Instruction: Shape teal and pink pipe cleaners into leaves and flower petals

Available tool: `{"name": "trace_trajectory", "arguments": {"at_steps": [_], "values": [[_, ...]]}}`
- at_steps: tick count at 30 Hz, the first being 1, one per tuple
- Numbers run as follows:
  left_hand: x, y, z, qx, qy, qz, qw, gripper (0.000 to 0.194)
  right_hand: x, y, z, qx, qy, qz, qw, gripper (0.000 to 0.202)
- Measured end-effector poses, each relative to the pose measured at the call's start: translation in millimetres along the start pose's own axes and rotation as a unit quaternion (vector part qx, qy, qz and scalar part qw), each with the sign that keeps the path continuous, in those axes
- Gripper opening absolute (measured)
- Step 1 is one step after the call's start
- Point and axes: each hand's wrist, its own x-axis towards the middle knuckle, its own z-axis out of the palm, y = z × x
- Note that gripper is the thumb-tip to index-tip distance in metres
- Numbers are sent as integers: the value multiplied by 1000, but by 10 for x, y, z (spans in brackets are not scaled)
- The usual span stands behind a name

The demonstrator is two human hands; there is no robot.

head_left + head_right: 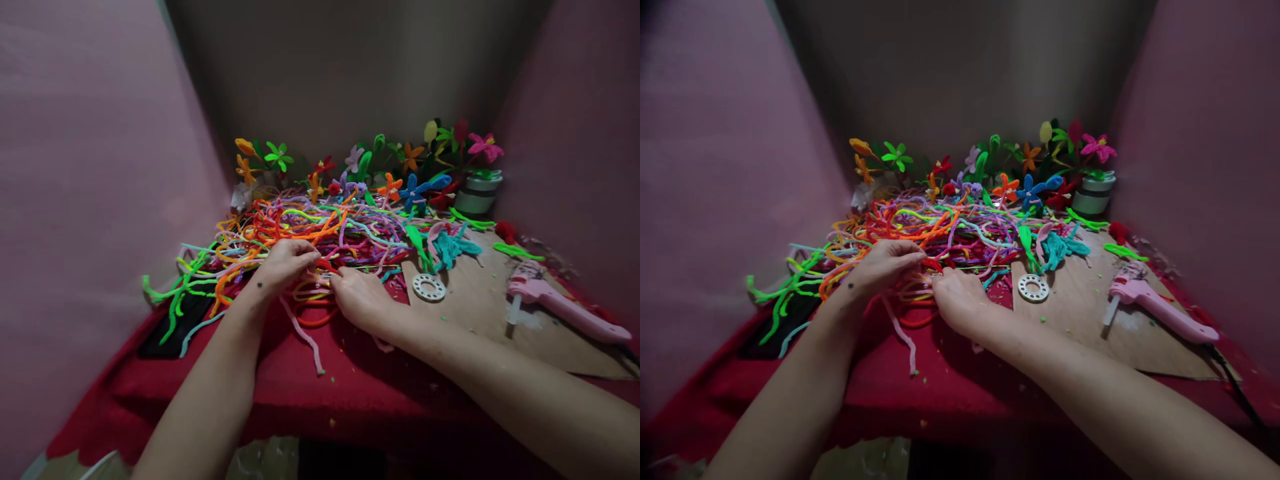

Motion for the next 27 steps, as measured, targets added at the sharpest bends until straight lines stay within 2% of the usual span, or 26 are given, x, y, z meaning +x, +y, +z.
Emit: {"name": "trace_trajectory", "arguments": {"at_steps": [3,6,10,11,13,15,16,18,20,21,23,27], "values": [[66,-96,32,10,-11,-7,1000,14,30,24,6,-20,-3,-3,1000,28],[128,-182,44,-4,4,-13,1000,14,14,81,-23,-39,10,2,999,29],[164,-235,35,-22,32,-17,999,10,-35,286,-175,-20,33,79,996,26],[162,-235,35,-28,36,-18,999,10,-43,357,-221,-5,49,105,993,24],[151,-218,41,-46,37,-20,998,12,-49,496,-294,60,118,143,981,19],[133,-187,50,-101,35,-7,994,16,-43,591,-324,213,176,177,945,12],[124,-169,54,-146,39,8,989,18,-37,614,-322,320,179,193,910,9],[110,-136,61,-253,45,39,966,22,-23,610,-289,528,152,201,811,7],[99,-107,66,-337,35,60,939,26,-12,565,-238,648,127,181,729,11],[93,-94,69,-365,21,63,929,29,-8,537,-213,678,116,176,704,13],[76,-64,77,-406,-7,67,912,34,-5,494,-172,705,98,178,680,12],[27,12,101,-478,-31,84,874,48,-1,481,-115,728,89,185,654,10]]}}
